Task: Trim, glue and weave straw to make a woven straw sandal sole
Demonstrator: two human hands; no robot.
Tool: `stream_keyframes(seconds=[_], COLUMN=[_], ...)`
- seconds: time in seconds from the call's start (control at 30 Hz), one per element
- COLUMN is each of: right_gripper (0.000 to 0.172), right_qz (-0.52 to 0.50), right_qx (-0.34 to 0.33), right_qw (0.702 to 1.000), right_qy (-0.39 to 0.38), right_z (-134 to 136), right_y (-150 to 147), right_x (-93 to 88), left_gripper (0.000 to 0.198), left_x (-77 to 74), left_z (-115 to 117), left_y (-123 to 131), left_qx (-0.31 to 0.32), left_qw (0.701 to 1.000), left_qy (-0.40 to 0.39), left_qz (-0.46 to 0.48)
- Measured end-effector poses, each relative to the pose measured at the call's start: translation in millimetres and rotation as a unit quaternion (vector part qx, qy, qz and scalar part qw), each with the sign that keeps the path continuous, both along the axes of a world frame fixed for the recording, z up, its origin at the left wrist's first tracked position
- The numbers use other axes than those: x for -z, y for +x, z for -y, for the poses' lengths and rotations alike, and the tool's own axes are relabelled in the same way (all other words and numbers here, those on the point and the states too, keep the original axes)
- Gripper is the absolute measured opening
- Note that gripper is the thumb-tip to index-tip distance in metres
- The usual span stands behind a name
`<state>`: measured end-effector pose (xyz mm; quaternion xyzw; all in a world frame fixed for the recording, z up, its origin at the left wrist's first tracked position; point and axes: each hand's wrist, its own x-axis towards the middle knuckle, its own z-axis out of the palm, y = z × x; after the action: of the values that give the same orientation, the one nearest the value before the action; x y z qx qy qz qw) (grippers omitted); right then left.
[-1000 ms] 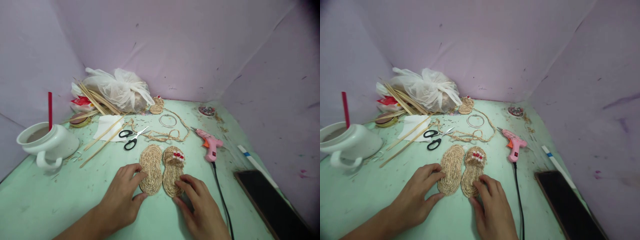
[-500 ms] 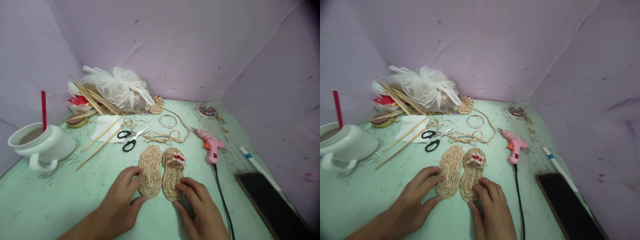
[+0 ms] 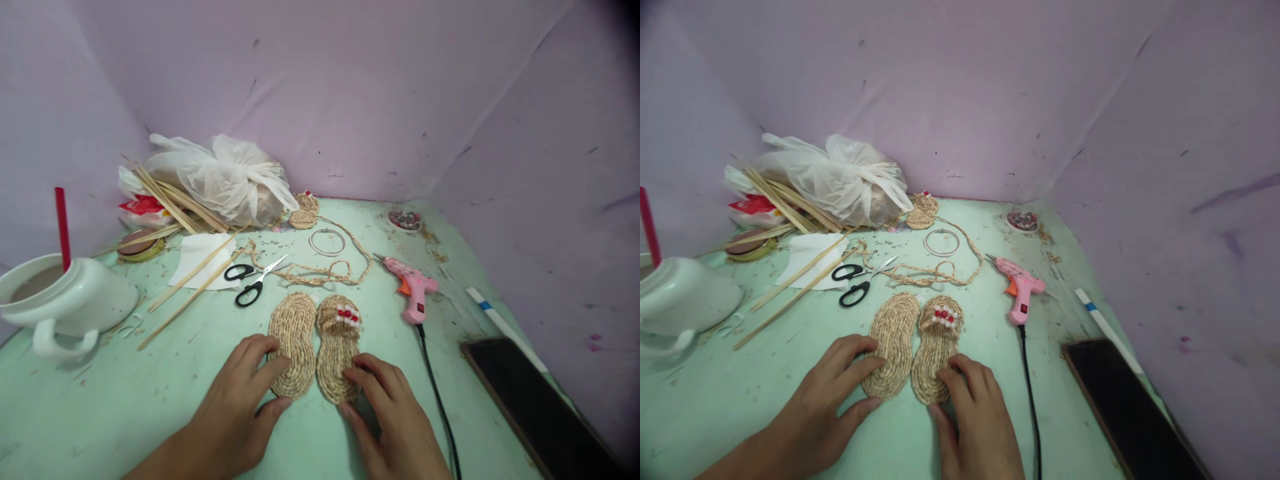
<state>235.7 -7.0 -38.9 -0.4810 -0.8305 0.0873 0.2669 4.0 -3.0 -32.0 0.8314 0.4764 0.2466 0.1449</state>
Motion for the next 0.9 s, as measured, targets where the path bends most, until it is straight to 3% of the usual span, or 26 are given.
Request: stream_keyframes(seconds=[0.3, 0.53, 0.67, 0.77, 0.9], right_gripper=[0.03, 0.017, 0.017, 0.017, 0.022], right_qz=[-0.022, -0.079, -0.095, -0.102, -0.102], right_qx=[0.016, 0.101, 0.117, 0.107, 0.039], right_qw=[0.999, 0.991, 0.988, 0.988, 0.993], right_qy=[-0.019, 0.029, 0.033, 0.032, 0.04], right_z=[4.6, 8.5, 8.2, 8.4, 7.4], right_y=[-1.9, 3.2, 4.0, 4.1, 3.3], right_x=[-4.5, -2.7, -0.8, -2.2, -5.5], left_gripper=[0.033, 0.026, 0.025, 0.025, 0.027], left_x=[2.8, 3.5, 1.2, -1.9, -3.3], left_z=[-0.7, -3.9, -5.3, -4.6, -3.5], left_y=[-4.0, -4.3, -3.5, -2.3, -3.2], left_qx=[-0.003, -0.029, -0.042, -0.047, -0.04], left_qw=[0.997, 0.989, 0.986, 0.984, 0.985], left_qy=[0.071, 0.12, 0.132, 0.137, 0.137], left_qz=[0.022, 0.075, 0.09, 0.102, 0.102])
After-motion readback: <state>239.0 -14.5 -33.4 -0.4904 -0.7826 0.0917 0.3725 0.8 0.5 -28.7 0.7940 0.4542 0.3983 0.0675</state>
